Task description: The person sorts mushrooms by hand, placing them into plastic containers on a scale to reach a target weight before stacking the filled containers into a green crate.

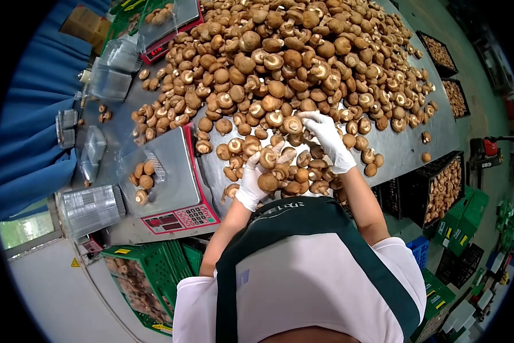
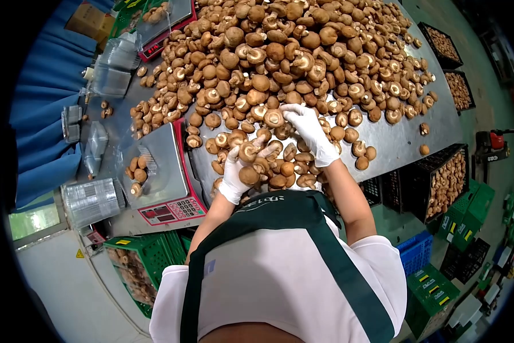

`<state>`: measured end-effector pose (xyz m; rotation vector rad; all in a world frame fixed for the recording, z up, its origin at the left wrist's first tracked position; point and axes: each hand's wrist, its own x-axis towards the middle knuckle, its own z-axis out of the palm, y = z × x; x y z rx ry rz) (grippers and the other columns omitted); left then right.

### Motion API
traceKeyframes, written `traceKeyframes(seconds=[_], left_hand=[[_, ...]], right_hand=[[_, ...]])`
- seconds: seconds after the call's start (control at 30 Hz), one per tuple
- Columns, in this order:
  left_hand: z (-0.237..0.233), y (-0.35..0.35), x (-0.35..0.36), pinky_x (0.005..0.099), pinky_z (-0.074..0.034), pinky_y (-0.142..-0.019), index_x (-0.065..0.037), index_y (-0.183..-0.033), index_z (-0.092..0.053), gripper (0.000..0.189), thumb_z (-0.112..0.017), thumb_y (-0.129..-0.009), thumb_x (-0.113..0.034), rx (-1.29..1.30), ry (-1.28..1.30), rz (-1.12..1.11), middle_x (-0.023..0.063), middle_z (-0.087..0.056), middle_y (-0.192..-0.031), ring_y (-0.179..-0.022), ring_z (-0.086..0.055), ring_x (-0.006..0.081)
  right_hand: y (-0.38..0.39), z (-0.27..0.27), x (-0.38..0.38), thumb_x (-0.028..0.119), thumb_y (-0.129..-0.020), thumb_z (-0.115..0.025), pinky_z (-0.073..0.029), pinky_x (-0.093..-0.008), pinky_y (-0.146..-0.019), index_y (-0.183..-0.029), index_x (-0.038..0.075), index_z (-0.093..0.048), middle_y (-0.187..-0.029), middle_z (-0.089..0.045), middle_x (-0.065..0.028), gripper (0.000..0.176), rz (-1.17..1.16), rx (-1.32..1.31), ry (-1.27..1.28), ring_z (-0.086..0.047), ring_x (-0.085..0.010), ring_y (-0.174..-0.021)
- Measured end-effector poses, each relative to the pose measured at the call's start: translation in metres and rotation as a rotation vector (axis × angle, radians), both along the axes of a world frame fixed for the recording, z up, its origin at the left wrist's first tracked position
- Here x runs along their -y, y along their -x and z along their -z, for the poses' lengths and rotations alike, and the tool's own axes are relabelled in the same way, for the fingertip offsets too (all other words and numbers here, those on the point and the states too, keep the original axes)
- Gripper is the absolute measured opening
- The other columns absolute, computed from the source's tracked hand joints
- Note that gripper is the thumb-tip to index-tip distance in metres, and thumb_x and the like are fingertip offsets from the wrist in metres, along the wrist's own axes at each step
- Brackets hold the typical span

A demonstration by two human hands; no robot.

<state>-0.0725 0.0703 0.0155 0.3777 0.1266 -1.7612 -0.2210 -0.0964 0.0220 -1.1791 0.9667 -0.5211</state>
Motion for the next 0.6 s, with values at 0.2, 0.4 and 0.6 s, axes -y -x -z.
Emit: traceKeyframes(seconds=[0.2, 0.4, 0.6], left_hand=[[0.012, 0.001, 0.001, 0.04, -0.028, -0.109, -0.007, -0.14, -0.029, 0.067, -0.051, -0.085, -0.039, -0.057, 0.057, -0.077, 0.0168, -0.037, -0.139, -0.13, -0.034, 0.0294], [0.012, -0.004, -0.01, 0.0434, -0.038, -0.101, -0.005, -0.132, -0.041, 0.065, -0.055, -0.084, -0.047, -0.071, 0.076, -0.15, 0.0129, -0.047, -0.131, -0.116, -0.048, 0.029], [0.019, -0.008, -0.017, 0.0428, -0.048, -0.09, -0.005, -0.12, -0.049, 0.059, -0.057, -0.082, -0.05, -0.072, 0.006, -0.192, 0.0115, -0.055, -0.118, -0.109, -0.053, 0.0278]], right_hand=[[0.012, -0.013, -0.028, 0.012, -0.085, -0.059, -0.044, -0.0204, -0.065, -0.097, 0.004, -0.066, -0.084, -0.064, 0.0015, 0.017, -0.235, -0.017, 0.184, -0.057, -0.0058, -0.075], [-0.009, -0.017, -0.017, 0.019, -0.08, -0.065, -0.048, -0.0253, -0.065, -0.094, 0.005, -0.068, -0.087, -0.068, -0.0057, 0.02, -0.168, -0.331, 0.313, -0.06, -0.0107, -0.068], [-0.058, 0.0, -0.002, 0.04, -0.072, -0.068, -0.05, -0.0388, -0.071, -0.109, 0.007, -0.058, -0.09, -0.066, -0.0162, 0.05, -0.246, -0.652, 0.76, -0.064, -0.0299, -0.084]])
